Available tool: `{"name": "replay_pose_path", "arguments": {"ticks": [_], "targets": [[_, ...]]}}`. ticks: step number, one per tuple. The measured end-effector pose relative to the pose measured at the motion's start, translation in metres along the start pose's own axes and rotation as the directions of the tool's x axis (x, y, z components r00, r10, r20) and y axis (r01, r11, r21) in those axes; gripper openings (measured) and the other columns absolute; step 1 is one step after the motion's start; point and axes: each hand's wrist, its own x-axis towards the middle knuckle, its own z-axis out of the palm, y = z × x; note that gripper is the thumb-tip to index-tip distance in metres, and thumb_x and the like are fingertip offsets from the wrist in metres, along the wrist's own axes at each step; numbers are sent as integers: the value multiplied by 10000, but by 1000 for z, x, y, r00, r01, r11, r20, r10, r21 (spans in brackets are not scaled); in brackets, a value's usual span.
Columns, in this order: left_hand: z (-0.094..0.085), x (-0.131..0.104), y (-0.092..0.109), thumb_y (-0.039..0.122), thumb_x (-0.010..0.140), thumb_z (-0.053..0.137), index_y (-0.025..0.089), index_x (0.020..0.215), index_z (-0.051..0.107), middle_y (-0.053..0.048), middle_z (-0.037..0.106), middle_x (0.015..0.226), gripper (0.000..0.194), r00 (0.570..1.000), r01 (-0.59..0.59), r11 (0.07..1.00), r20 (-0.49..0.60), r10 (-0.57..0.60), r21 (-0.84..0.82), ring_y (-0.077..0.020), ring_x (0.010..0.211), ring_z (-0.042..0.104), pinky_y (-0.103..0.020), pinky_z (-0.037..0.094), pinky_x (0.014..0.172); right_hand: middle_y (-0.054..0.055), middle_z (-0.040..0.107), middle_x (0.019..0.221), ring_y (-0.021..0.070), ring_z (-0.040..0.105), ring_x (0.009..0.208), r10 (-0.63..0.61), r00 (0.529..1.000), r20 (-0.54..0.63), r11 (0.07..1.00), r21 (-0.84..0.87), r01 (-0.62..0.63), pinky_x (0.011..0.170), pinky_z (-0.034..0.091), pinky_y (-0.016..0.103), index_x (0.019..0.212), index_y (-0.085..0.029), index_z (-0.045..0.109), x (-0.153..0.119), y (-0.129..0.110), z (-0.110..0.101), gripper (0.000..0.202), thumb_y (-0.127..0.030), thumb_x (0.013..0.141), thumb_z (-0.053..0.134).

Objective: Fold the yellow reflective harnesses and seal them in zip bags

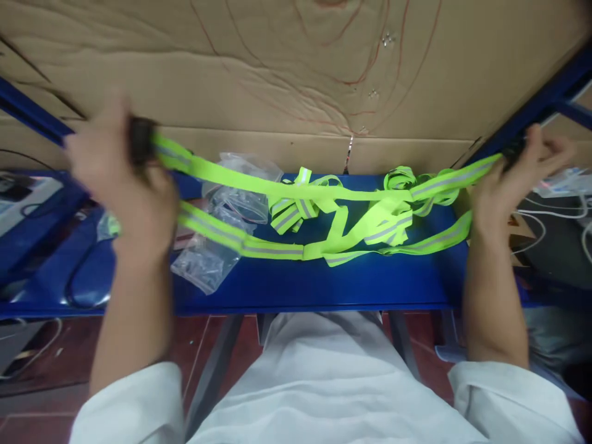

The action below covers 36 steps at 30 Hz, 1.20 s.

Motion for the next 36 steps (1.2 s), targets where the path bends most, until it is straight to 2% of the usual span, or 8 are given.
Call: {"name": "replay_pose_path", "arguments": {"ticks": [3, 5, 10, 18, 23, 28, 32, 36], "targets": [[23, 5, 70, 248, 1052, 344, 227, 1677, 371, -97, 503, 1629, 626, 979, -198, 980, 50, 197, 18, -345, 1484, 446, -550, 407, 1239, 274, 464, 1463, 333, 436, 1442, -226, 955, 191, 960, -123, 252, 1244, 319, 538, 1606, -121, 467, -16, -63, 24, 759, -91, 855, 570], [39, 8, 112, 239, 1040, 363, 234, 1696, 325, -178, 494, 1600, 657, 932, -321, 947, 178, 316, 1, -398, 1414, 509, -569, 491, 1141, 282, 434, 1549, 355, 395, 1476, -243, 928, 282, 946, -143, 291, 1205, 352, 570, 1615, -132, 440, -24, -109, 43, 713, -135, 907, 515], [62, 13, 173, 166, 1002, 465, 251, 1695, 321, -200, 463, 1600, 713, 947, -269, 949, 132, 291, -164, -415, 1372, 569, -507, 524, 1089, 211, 387, 1624, 355, 414, 1484, -230, 895, 382, 949, -116, 293, 1199, 379, 603, 1646, -198, 369, -20, -197, 80, 625, -168, 1023, 353], [73, 14, 172, 293, 1056, 523, 236, 1660, 400, -159, 492, 1572, 619, 962, -265, 803, -82, 262, -533, -385, 1429, 518, -430, 468, 1140, 193, 353, 1627, 391, 409, 1503, -264, 906, 332, 963, 29, 269, 1191, 368, 686, 1675, -262, 303, -20, -231, 101, 576, -254, 1103, 233], [72, 13, 176, 189, 1038, 448, 198, 1696, 322, -212, 454, 1562, 670, 956, -279, 833, -52, 290, -478, -415, 1419, 507, -519, 438, 1192, 205, 328, 1650, 413, 375, 1533, -252, 901, 353, 967, 68, 244, 1205, 343, 711, 1698, -250, 251, -26, -235, 98, 617, -234, 1081, 242], [79, 19, 169, 319, 1041, 531, 219, 1670, 371, -191, 451, 1545, 656, 925, -345, 684, -110, 363, -642, -409, 1475, 461, -529, 354, 1274, 227, 323, 1654, 412, 328, 1559, -336, 851, 404, 942, 140, 306, 1261, 305, 670, 1690, -172, 248, -25, -237, 99, 691, -235, 1017, 394], [73, 28, 154, 522, 942, 724, 243, 1702, 281, -196, 383, 1615, 923, 805, -499, 550, -122, 581, -670, -425, 1522, 403, -586, 285, 1313, 196, 389, 1615, 384, 343, 1554, -418, 833, 362, 906, 230, 355, 1282, 307, 647, 1665, -205, 309, -9, -225, 96, 707, -278, 989, 505], [56, 38, 144, 716, 702, 905, 300, 1694, 264, -166, 307, 1725, 1252, 692, -559, 357, -183, 699, -748, -439, 1640, 219, -588, 153, 1368, 151, 502, 1527, 338, 465, 1481, -367, 900, 236, 897, 346, 275, 1267, 380, 610, 1573, -267, 425, 11, -214, 84, 617, -345, 982, 584]]}}
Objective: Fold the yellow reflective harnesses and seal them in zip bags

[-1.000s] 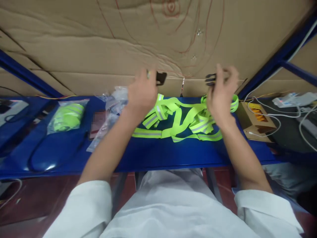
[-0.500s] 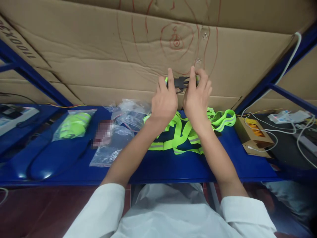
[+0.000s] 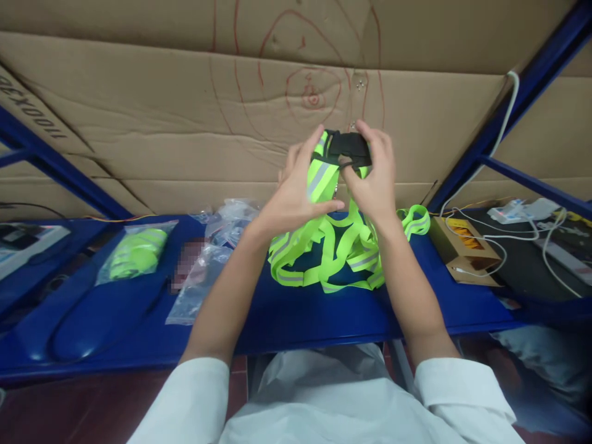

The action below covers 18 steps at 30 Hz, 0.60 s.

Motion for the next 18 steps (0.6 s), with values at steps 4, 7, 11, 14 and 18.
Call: {"name": "replay_pose_path", "arguments": {"ticks": [4, 7, 11, 14, 18], "targets": [[-7, 3, 2, 824, 668, 857, 325, 1668, 324, -118, 293, 1765, 1238, 996, -31, 942, 65, 56, -333, -408, 1642, 274, -514, 291, 1351, 109, 569, 1499, 311, 550, 1417, 31, 999, -36, 985, 169, -25, 1245, 438, 587, 1500, -292, 473, 5, -2, -11, 582, -367, 953, 656], [0, 2, -1, 818, 716, 829, 333, 1594, 457, -85, 433, 1699, 1070, 997, 55, 860, 75, -19, -507, -378, 1588, 401, -485, 386, 1306, 88, 590, 1493, 298, 586, 1377, 73, 997, -22, 958, 278, -64, 1232, 468, 574, 1452, -290, 498, 5, -6, -11, 587, -373, 914, 718], [16, 3, 2, 637, 688, 955, 259, 1328, 672, -83, 668, 1461, 795, 985, 112, 809, -45, -169, -577, -336, 1418, 595, -442, 484, 1215, 83, 599, 1472, 295, 583, 1381, 86, 996, 18, 934, 347, -87, 1229, 480, 534, 1430, -292, 513, 5, -12, -12, 622, -370, 870, 771], [21, 3, 11, 541, 671, 993, 210, 1154, 734, -79, 750, 1276, 641, 966, 157, 795, -76, -247, -585, -314, 1292, 674, -417, 528, 1144, 103, 594, 1470, 285, 582, 1389, 64, 991, 121, 935, 340, -102, 1209, 496, 519, 1527, -289, 442, 5, -19, -19, 691, -384, 908, 736], [12, 1, 22, 468, 727, 972, 191, 1128, 739, -86, 757, 1189, 540, 950, 217, 739, -34, -309, -638, -303, 1196, 716, -423, 548, 1089, 106, 567, 1527, 285, 527, 1473, 73, 944, 323, 922, 339, -188, 1161, 533, 521, 1614, -319, 372, 6, -28, -29, 796, -538, 938, 732]]}}
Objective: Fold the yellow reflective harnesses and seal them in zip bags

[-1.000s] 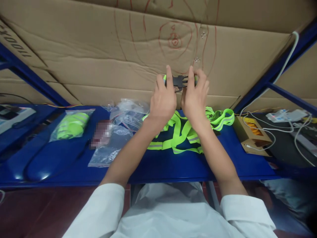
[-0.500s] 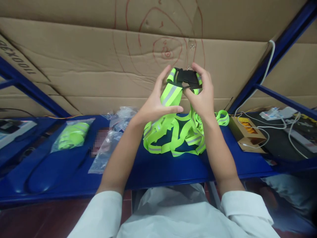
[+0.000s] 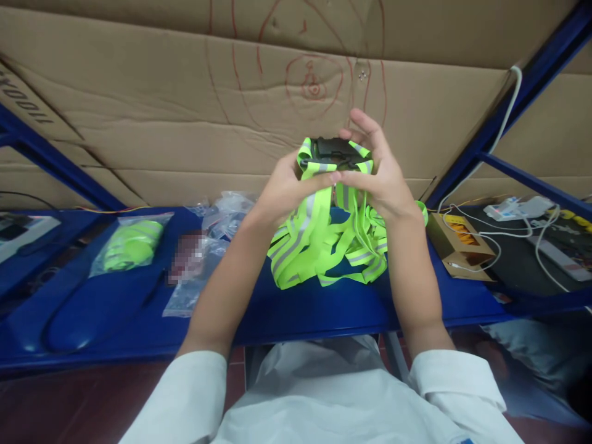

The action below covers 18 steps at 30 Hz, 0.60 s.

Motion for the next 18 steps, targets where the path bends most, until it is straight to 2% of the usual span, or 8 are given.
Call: {"name": "replay_pose_path", "arguments": {"ticks": [3, 6, 9, 12, 15, 18], "targets": [[-4, -1, 7, 489, 780, 922, 182, 1045, 725, -90, 742, 1084, 451, 1000, 4, 999, -21, -5, -32, -290, 1101, 734, -431, 564, 1035, 85, 676, 1385, 289, 640, 1342, 46, 994, 101, 968, 240, -70, 1081, 587, 498, 1511, -315, 518, -1, -2, 1, 793, -686, 863, 784], [-7, 0, 9, 507, 863, 837, 190, 947, 691, -74, 713, 976, 359, 999, 41, 999, -16, -41, 2, -251, 997, 729, -398, 583, 942, 77, 760, 1170, 276, 733, 1139, 102, 980, 171, 875, 453, -170, 1012, 626, 471, 1226, -264, 698, -1, 2, 10, 619, -735, 835, 787], [-9, 1, 8, 528, 881, 824, 191, 922, 697, -53, 702, 892, 363, 995, 99, 994, 27, -101, 47, -183, 807, 686, -332, 580, 785, 67, 784, 1027, 269, 762, 1065, 174, 977, 123, 827, 520, -213, 988, 643, 459, 997, -238, 739, 0, 9, 21, 497, -708, 844, 791], [-12, 3, 3, 538, 792, 916, 185, 932, 746, -35, 715, 839, 416, 994, 103, 987, 17, -105, 125, -156, 715, 658, -296, 569, 710, 51, 788, 938, 270, 772, 1055, 223, 975, 1, 823, 536, -189, 979, 648, 463, 895, -232, 739, 2, 14, 29, 444, -665, 832, 815], [-15, 4, -2, 546, 772, 932, 181, 969, 781, -44, 756, 867, 442, 989, 150, 987, -8, -150, 54, -205, 842, 734, -319, 613, 811, 45, 796, 949, 269, 767, 1093, 259, 965, -32, 793, 577, -194, 995, 645, 467, 885, -232, 742, 3, 17, 32, 405, -627, 835, 820], [-18, 4, -7, 506, 764, 946, 196, 1105, 788, -70, 796, 1125, 487, 978, 197, 977, 84, -191, -78, -274, 1130, 748, -377, 616, 1000, 31, 804, 968, 270, 773, 1083, 294, 956, 11, 749, 619, -238, 1000, 647, 476, 922, -249, 742, 3, 20, 31, 400, -609, 793, 857]]}}
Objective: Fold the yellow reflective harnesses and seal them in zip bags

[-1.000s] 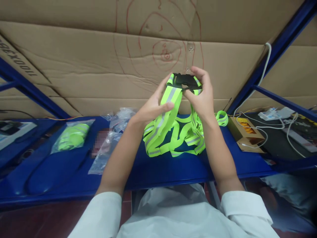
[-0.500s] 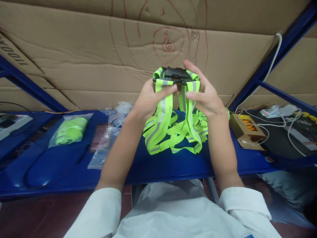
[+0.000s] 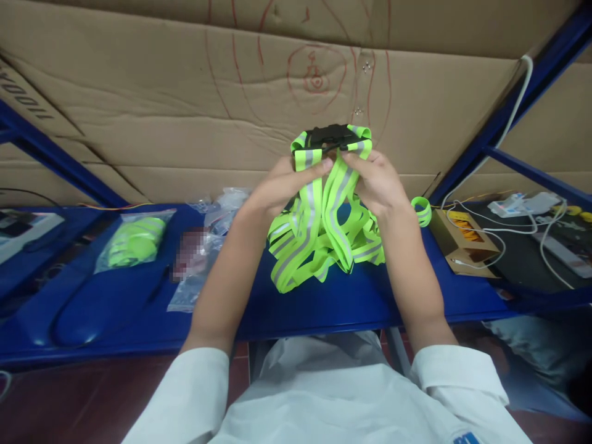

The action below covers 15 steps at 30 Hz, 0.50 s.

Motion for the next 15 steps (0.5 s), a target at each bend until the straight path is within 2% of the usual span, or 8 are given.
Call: {"name": "replay_pose_path", "arguments": {"ticks": [2, 4, 7, 9, 11, 13, 15], "targets": [[0, -1, -2, 475, 722, 978, 202, 1152, 779, -77, 786, 1209, 547, 998, 11, 999, 57, -8, -39, -300, 1220, 725, -401, 597, 1063, 29, 808, 966, 274, 781, 1053, 25, 998, 51, 999, 33, -27, 1001, 648, 482, 937, -260, 741, 0, 0, -2, 418, -611, 759, 880], [1, -1, -4, 450, 679, 1004, 199, 1161, 776, -78, 782, 1219, 589, 997, 6, 999, 73, -3, -43, -310, 1256, 712, -407, 580, 1095, 43, 809, 987, 284, 781, 1048, 37, 992, 123, 999, 18, -40, 984, 655, 487, 959, -258, 746, -2, -1, -3, 445, -650, 777, 852], [2, 1, -7, 411, 661, 1005, 197, 1151, 773, -75, 780, 1225, 583, 999, -34, 999, -11, 34, -20, -311, 1274, 701, -419, 568, 1114, 82, 786, 1185, 300, 729, 1213, -26, 987, 160, 977, -207, 59, 1008, 641, 493, 1140, -246, 749, -5, -9, -2, 513, -692, 887, 736], [0, 3, -9, 382, 668, 986, 196, 1142, 771, -72, 781, 1232, 553, 996, -40, 999, -79, 40, 8, -310, 1254, 708, -437, 574, 1105, 87, 713, 1390, 302, 619, 1397, -139, 984, 114, 874, -452, 176, 1099, 592, 487, 1364, -277, 677, -8, -20, -2, 594, -642, 902, 756], [-3, 4, -11, 336, 668, 970, 193, 1128, 775, -68, 781, 1244, 519, 996, -17, 999, -85, 22, 52, -305, 1236, 714, -446, 574, 1103, 75, 627, 1526, 295, 535, 1487, -236, 965, 112, 726, -640, 252, 1169, 538, 473, 1523, -325, 567, -12, -32, -4, 721, -559, 887, 813], [-5, 2, -12, 287, 674, 954, 193, 1133, 783, -63, 780, 1254, 499, 1000, 23, 997, -14, -21, 79, -296, 1226, 716, -445, 564, 1111, 72, 641, 1513, 296, 575, 1444, -244, 951, 189, 632, -713, 304, 1174, 528, 473, 1521, -327, 585, -17, -42, -6, 635, -519, 942, 764], [-6, 0, -14, 251, 689, 934, 191, 1147, 784, -58, 784, 1231, 485, 997, 56, 995, 55, -61, 82, -280, 1190, 726, -432, 564, 1100, 74, 715, 1404, 292, 659, 1332, -204, 934, 294, 609, -709, 356, 1150, 537, 479, 1406, -287, 693, -20, -46, -9, 440, -509, 1030, 642]]}}
